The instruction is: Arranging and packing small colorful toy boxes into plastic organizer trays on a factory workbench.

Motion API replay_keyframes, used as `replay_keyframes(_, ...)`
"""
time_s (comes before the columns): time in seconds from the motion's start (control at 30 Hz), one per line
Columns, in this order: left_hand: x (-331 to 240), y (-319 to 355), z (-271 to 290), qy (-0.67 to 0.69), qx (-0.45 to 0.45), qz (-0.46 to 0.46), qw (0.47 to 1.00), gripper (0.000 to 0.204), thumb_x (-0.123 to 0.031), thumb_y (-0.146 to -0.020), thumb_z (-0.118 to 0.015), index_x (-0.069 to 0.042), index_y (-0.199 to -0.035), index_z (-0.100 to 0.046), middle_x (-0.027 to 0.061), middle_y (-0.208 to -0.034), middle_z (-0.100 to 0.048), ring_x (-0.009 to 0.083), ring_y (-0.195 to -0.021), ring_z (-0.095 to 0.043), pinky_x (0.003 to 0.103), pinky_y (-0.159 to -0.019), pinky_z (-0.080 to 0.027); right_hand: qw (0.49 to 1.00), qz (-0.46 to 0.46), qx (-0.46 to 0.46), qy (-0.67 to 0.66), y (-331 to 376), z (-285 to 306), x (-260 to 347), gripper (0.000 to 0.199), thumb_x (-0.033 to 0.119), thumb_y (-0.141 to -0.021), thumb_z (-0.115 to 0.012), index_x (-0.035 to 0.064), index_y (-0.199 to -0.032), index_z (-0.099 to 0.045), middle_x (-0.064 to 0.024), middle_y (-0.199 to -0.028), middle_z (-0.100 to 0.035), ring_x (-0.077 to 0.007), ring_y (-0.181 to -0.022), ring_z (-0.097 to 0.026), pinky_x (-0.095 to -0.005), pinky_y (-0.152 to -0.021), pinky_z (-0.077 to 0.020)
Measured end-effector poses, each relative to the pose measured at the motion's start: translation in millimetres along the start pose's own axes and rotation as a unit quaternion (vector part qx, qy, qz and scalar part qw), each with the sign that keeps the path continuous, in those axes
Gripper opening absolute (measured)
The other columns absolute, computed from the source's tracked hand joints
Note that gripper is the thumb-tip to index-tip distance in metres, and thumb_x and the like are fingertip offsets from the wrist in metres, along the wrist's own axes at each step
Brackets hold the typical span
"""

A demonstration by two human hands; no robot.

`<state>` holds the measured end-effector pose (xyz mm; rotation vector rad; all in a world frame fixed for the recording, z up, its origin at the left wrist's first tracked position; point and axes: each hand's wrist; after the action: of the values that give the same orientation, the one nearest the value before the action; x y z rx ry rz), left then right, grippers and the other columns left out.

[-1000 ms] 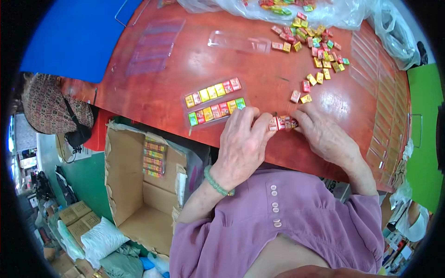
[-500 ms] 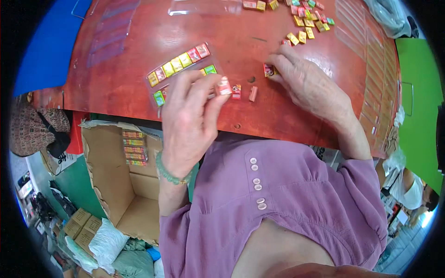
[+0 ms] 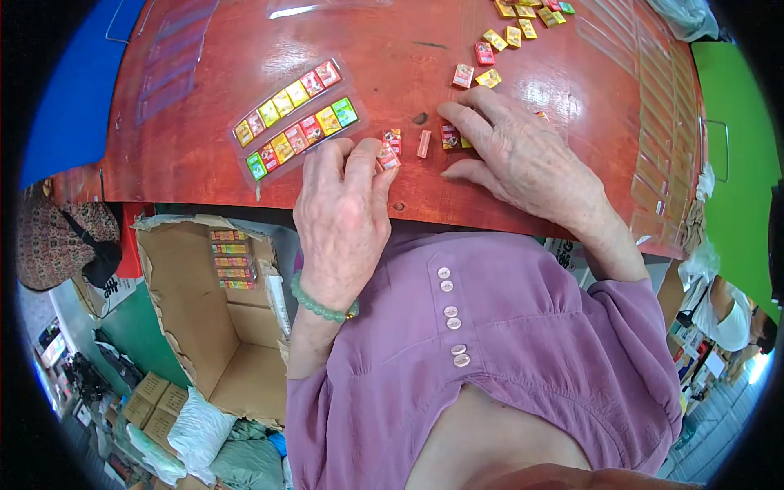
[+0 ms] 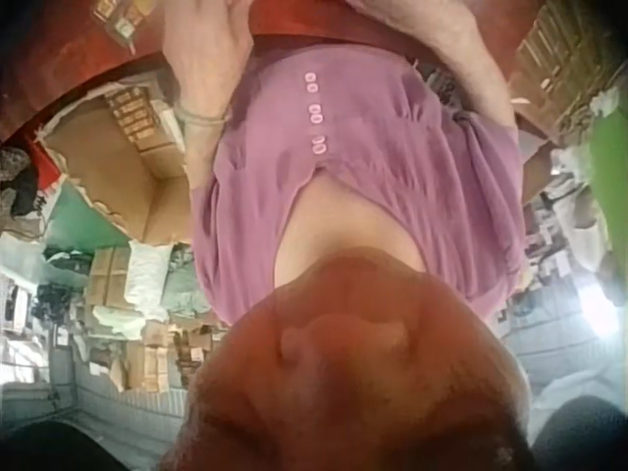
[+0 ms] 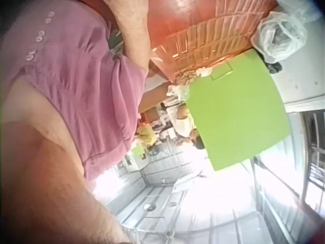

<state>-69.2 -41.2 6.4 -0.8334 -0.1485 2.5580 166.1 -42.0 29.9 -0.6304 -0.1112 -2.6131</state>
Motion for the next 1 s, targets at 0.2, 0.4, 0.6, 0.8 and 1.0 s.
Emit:
replay_keyframes(0.2, 4.5, 5.9, 3.7, -0.013, -0.005, -0.008, 1.0, 0.031, -0.009, -0.085, -0.077, -0.004, -0.114, -0.067, 0.012, -0.103, -0.057, 0.0322, -0.096, -0.06, 0.044, -0.079, -0.052, 0.997, -0.036, -0.016, 0.068, -11.3, -9.2, 14.8, 0.05, 0.035, -0.088, -0.076, 0.0094, -0.128, -0.061, -0.0139, -0.111, -0.06, -0.034, -0.1, -0.064, -0.0453, -0.084, -0.0532)
replay_keyframes(0.4, 9.1, 3.6, 4.3, -0.024, -0.013, -0.011, 1.0, 0.033, -0.009, -0.085, -0.077, -0.004, -0.116, -0.067, 0.0115, -0.102, -0.057, 0.0319, -0.095, -0.06, 0.044, -0.079, -0.052, 0.997, -0.022, -0.048, 0.052, -6.0, -14.8, 2.8, 0.033, 0.028, -0.091, -0.074, 0.0098, -0.118, -0.069, -0.0111, -0.105, -0.061, -0.0312, -0.096, -0.063, -0.0424, -0.081, -0.0534)
replay_keyframes(0.6, 3.6, -0.4, 0.9, -0.026, -0.018, -0.013, 0.999, 0.03, -0.005, -0.086, -0.076, -0.005, -0.114, -0.067, 0.0117, -0.101, -0.059, 0.0323, -0.093, -0.061, 0.044, -0.078, -0.051, 0.995, -0.016, -0.079, 0.065, 0.7, -16.2, -1.7, 0.035, 0.025, -0.09, -0.075, 0.0101, -0.121, -0.07, -0.0112, -0.11, -0.062, -0.0298, -0.1, -0.063, -0.0422, -0.085, -0.0541)
replay_keyframes(0.8, 0.3, -3.7, -0.6, -0.059, -0.016, -0.019, 0.998, 0.03, -0.011, -0.085, -0.077, -0.003, -0.113, -0.069, 0.0109, -0.1, -0.057, 0.0302, -0.093, -0.06, 0.043, -0.077, -0.052, 0.994, -0.009, -0.076, 0.078, -1.3, -16.8, -1.6, 0.043, 0.027, -0.089, -0.076, 0.0114, -0.128, -0.067, -0.0125, -0.12, -0.06, -0.031, -0.107, -0.061, -0.0426, -0.089, -0.0541)
replay_keyframes(1.0, 0.6, -6.5, -2.4, -0.05, -0.015, -0.02, 0.998, 0.037, -0.017, -0.084, -0.079, -0.004, -0.117, -0.07, 0.0106, -0.104, -0.058, 0.0295, -0.096, -0.061, 0.041, -0.078, -0.054, 0.996, 0.003, -0.059, 0.063, -3.7, -15.0, -2.1, 0.049, 0.03, -0.084, -0.08, 0.0111, -0.128, -0.067, -0.0131, -0.123, -0.059, -0.0321, -0.11, -0.06, -0.0437, -0.091, -0.0541)
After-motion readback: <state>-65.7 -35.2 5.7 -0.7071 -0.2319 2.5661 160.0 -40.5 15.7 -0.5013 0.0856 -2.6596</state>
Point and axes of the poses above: each hand's wrist, its own y-axis away from the middle knuckle, its own z-axis out of the back of the hand, x = y × z
